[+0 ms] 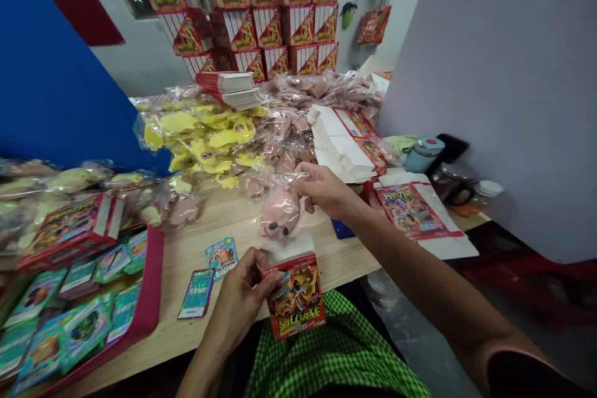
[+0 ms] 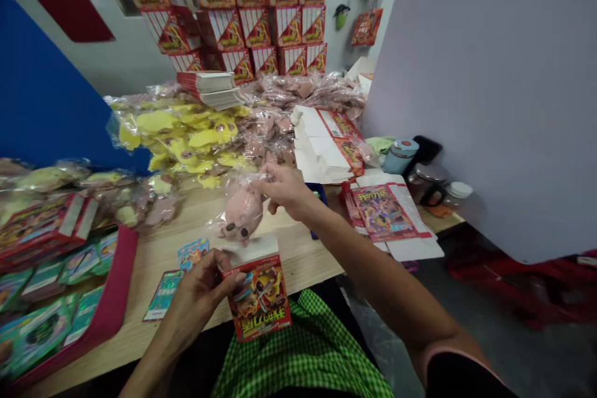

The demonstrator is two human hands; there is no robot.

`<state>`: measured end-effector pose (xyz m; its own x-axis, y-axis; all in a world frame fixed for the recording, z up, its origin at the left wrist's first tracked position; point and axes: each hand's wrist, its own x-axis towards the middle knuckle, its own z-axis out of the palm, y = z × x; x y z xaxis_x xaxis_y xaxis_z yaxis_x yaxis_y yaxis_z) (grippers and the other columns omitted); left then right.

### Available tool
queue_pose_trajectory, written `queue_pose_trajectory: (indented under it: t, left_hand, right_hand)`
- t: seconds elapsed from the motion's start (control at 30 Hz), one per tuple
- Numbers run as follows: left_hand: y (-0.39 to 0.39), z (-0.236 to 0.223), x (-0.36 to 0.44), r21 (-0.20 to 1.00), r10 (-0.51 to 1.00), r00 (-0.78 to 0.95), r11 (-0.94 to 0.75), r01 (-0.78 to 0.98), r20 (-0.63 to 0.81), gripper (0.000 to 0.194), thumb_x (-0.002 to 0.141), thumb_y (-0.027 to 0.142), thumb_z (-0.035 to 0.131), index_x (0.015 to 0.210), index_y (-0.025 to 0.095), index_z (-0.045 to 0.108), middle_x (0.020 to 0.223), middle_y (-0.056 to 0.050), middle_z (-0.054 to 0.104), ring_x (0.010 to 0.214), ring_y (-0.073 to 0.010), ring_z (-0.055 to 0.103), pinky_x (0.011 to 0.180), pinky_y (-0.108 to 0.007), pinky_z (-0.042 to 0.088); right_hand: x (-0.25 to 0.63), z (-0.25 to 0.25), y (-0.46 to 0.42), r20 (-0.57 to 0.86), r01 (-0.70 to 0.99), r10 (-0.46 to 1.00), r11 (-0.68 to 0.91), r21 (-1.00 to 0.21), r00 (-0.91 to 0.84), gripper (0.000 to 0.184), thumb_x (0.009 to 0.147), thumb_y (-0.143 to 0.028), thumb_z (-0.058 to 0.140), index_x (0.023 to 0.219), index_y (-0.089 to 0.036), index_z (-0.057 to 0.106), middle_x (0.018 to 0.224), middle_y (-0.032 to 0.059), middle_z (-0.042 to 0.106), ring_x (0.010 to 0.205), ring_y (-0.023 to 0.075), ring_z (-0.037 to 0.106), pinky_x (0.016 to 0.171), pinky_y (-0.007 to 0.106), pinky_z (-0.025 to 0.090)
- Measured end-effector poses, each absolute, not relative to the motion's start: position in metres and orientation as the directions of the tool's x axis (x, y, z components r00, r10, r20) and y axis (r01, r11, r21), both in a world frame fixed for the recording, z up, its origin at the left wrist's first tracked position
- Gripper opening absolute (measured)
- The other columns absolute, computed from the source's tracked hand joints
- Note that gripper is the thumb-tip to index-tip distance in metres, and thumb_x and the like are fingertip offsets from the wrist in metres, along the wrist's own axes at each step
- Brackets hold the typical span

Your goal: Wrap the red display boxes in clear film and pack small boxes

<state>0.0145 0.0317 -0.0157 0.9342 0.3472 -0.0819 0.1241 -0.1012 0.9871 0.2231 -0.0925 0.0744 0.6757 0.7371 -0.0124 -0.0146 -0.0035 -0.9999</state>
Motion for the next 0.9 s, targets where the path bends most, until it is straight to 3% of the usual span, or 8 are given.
queue_pose_trajectory:
  t: [0.13,0.37,0.5,0.6,0.7,0.8,0.9]
  left_hand:
    - [0.036,-0.007,0.012,0.992,0.334,0.938,-0.049,0.115,-0.092,0.039,0.077,0.044,0.081,0.076,0.021,0.050,0.070,0.005,0.054,0.064,-0.0119,0.053,0.060,-0.022,0.046]
    - [0.021,0.002,0.003,0.960,0.180,0.953,0.186,0.209,-0.242,0.053,0.070,0.034,0.089,0.088,0.024,0.041,0.074,0.006,0.061,0.066,-0.0123,0.060,0.060,-0.022,0.048]
    - [0.017,-0.006,-0.008,0.924,0.135,0.953,0.314,0.217,-0.270,0.060,0.069,0.030,0.091,0.098,0.025,0.039,0.082,0.003,0.069,0.073,-0.0156,0.068,0.067,-0.025,0.053]
    - [0.018,-0.014,-0.017,0.901,0.148,0.949,0.383,0.204,-0.278,0.069,0.067,0.027,0.093,0.112,0.025,0.041,0.095,-0.002,0.074,0.084,-0.0182,0.072,0.077,-0.029,0.055]
    - [0.020,-0.019,-0.024,0.889,0.181,0.943,0.419,0.183,-0.279,0.075,0.067,0.027,0.093,0.121,0.024,0.042,0.100,-0.004,0.075,0.089,-0.0189,0.073,0.083,-0.030,0.055]
    - [0.023,-0.020,-0.029,0.880,0.162,0.943,0.432,0.198,-0.292,0.078,0.068,0.028,0.093,0.127,0.024,0.042,0.099,-0.004,0.074,0.089,-0.0197,0.072,0.081,-0.031,0.055]
    - [0.024,-0.021,-0.033,0.881,0.145,0.948,0.430,0.198,-0.284,0.078,0.069,0.027,0.092,0.131,0.024,0.043,0.102,-0.005,0.073,0.093,-0.0214,0.072,0.082,-0.032,0.055]
  right_hand:
    - [0.212,0.079,-0.116,0.149,0.274,0.748,-0.045,-0.961,0.647,0.015,0.085,-0.014,0.058,0.081,-0.021,0.045,0.057,-0.0100,0.046,0.041,0.0085,0.046,0.035,0.016,0.038]
    - [0.197,0.081,-0.128,0.245,0.611,0.799,-0.183,-0.770,0.549,0.020,0.079,-0.003,0.052,0.079,-0.021,0.043,0.059,-0.0089,0.043,0.050,0.0086,0.042,0.048,0.020,0.029]
    - [0.175,0.059,-0.127,0.146,0.713,0.891,-0.235,-0.661,0.429,0.021,0.079,-0.003,0.056,0.081,-0.020,0.045,0.064,-0.0059,0.048,0.057,0.0109,0.042,0.053,0.024,0.026]
    - [0.158,0.041,-0.136,-0.003,0.720,0.957,-0.220,-0.658,0.289,0.014,0.087,-0.014,0.060,0.097,-0.019,0.051,0.074,-0.0018,0.058,0.061,0.0136,0.049,0.056,0.026,0.031]
    - [0.152,0.032,-0.142,0.087,0.722,0.953,-0.158,-0.674,0.290,0.018,0.091,-0.020,0.060,0.108,-0.018,0.053,0.095,0.0066,0.066,0.077,0.0179,0.058,0.068,0.029,0.043]
    - [0.148,0.032,-0.141,0.128,0.809,0.963,-0.122,-0.575,0.236,0.007,0.095,-0.016,0.053,0.095,-0.018,0.059,0.092,0.0072,0.065,0.082,0.0205,0.058,0.076,0.034,0.047]
    - [0.139,0.034,-0.143,-0.040,0.927,0.995,-0.096,-0.362,0.088,0.022,0.096,-0.017,0.056,0.076,-0.019,0.064,0.093,0.0107,0.064,0.090,0.0270,0.058,0.084,0.044,0.048]
